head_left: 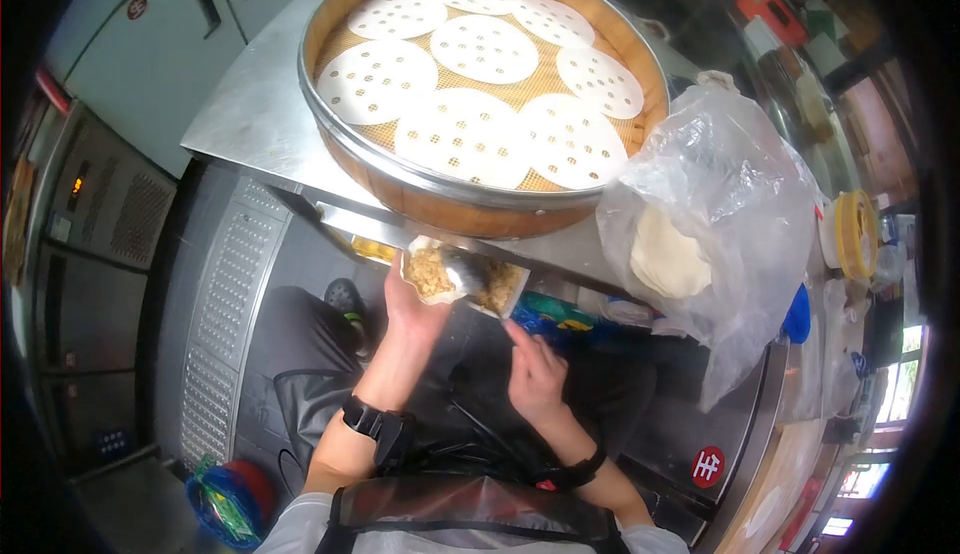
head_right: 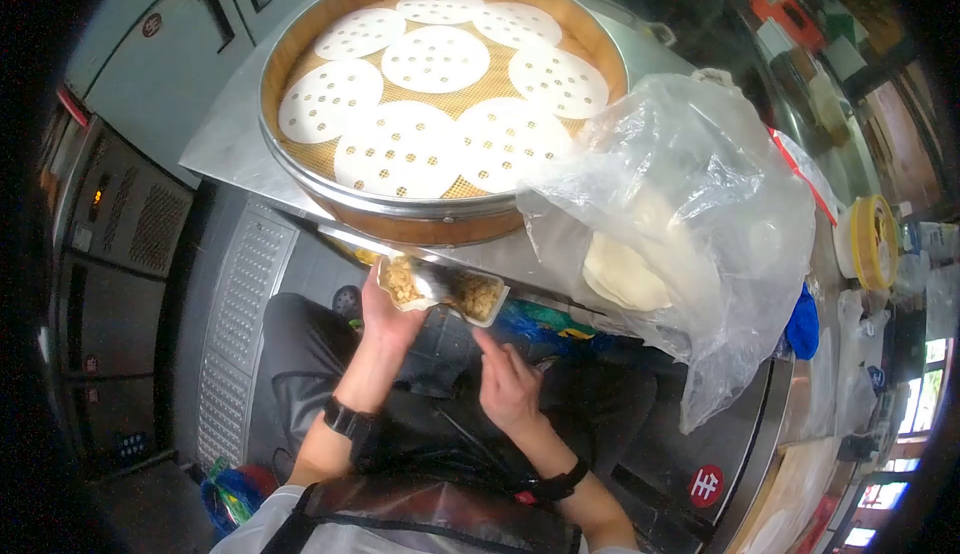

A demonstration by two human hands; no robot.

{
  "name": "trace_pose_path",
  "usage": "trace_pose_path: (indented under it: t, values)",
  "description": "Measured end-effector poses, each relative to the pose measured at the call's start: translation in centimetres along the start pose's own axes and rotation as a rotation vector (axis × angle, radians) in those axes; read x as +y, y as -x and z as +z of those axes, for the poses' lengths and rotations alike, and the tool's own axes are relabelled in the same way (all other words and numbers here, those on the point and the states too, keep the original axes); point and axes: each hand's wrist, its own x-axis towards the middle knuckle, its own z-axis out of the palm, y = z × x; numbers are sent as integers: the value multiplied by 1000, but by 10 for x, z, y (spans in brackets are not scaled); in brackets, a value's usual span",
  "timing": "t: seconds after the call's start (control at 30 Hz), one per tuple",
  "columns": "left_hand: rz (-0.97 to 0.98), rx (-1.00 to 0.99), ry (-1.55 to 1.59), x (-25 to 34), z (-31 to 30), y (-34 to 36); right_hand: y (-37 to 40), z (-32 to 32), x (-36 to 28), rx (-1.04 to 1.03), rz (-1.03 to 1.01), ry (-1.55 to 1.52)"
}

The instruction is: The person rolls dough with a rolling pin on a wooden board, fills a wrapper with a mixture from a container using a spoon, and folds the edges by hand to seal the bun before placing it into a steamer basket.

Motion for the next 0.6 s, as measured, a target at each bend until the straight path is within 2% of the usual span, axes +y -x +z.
trace_pose_path:
  t: [0.13,0.27,0.37,0.43,0.5,0.57,0.6]
  values:
    - [-49,-32,66,-10,7,3,8,23,2,-134,45,126]
    - [-34,-55,49,-8,-1,-4,11,33,6,-157,56,103]
    - [-36,-97,44,-4,-3,-4,4,29,9,-53,85,20]
    - [-10,-1,-16,-2,-2,-2,-1,25,23,73,105,51]
    - [9,0,-37,0,-4,2,-6,23,36,30,166,94]
    - [-28,-72,-135,3,-11,9,-9,22,47,-301,304,316]
    - [-37,-107,-178,3,-11,14,-13,19,46,-331,270,377]
